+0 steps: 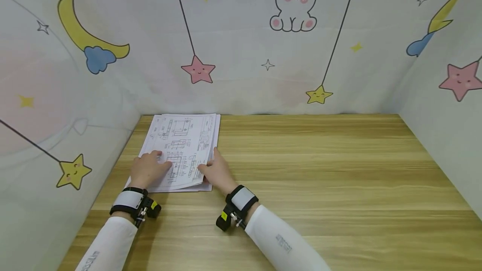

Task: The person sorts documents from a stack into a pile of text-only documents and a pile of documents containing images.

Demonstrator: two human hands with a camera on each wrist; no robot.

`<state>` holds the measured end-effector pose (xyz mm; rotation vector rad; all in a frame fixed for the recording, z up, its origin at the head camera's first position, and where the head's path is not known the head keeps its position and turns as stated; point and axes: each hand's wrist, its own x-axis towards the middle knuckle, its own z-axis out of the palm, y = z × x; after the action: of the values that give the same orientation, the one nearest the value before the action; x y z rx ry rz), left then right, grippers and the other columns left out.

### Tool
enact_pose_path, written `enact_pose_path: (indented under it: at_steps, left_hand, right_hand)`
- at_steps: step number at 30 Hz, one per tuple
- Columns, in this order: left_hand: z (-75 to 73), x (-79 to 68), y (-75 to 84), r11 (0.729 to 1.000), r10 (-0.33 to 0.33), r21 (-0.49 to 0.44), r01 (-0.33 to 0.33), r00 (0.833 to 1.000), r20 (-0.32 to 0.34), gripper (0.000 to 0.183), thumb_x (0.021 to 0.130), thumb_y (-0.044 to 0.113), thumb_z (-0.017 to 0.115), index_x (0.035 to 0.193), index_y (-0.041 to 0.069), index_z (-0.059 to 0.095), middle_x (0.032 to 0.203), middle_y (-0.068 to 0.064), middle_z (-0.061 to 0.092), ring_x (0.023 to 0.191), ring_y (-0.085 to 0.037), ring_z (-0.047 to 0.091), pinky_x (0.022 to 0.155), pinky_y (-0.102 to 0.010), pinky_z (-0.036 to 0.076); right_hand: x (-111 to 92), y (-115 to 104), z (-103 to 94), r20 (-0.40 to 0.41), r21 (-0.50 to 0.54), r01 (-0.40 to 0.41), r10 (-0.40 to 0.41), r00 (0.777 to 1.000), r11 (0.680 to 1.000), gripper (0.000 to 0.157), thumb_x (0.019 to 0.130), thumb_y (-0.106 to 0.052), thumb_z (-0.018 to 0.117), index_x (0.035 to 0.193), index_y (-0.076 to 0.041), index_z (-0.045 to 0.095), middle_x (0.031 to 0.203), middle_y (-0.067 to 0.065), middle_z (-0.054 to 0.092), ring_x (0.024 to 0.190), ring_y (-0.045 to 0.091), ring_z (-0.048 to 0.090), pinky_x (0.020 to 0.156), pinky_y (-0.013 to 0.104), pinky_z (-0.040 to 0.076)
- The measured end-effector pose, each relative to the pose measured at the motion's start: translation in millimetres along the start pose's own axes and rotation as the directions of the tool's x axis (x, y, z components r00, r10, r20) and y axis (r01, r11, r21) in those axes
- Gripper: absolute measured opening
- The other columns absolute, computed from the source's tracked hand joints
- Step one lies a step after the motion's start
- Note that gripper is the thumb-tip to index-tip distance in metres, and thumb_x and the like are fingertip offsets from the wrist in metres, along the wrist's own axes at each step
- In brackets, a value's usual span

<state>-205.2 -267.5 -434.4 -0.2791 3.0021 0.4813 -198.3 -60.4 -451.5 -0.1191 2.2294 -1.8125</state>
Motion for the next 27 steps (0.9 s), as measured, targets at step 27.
enact_pose_path:
  at_steps: [27]
  left_hand:
    - [1.4, -0.7, 2.5, 0.995, -0.017, -0.101, 0.021, 0.999, 0.033, 0.063, 0.092, 0.041, 0.046, 0.138, -0.002, 0.040, 0.137, -0.034, 0.043, 0.119, -0.056, 0.038, 0.090, -0.065, 0.035]
  right_hand:
    - [-2, 5, -18.3, -0.019, 0.217, -0.114, 0.121, 0.992, 0.969, 0.038, 0.088, 0.005, 0.048, 0.126, 0.007, 0.050, 0.094, 0.021, 0.068, 0.061, 0.020, 0.067, 0.053, 0.031, 0.058]
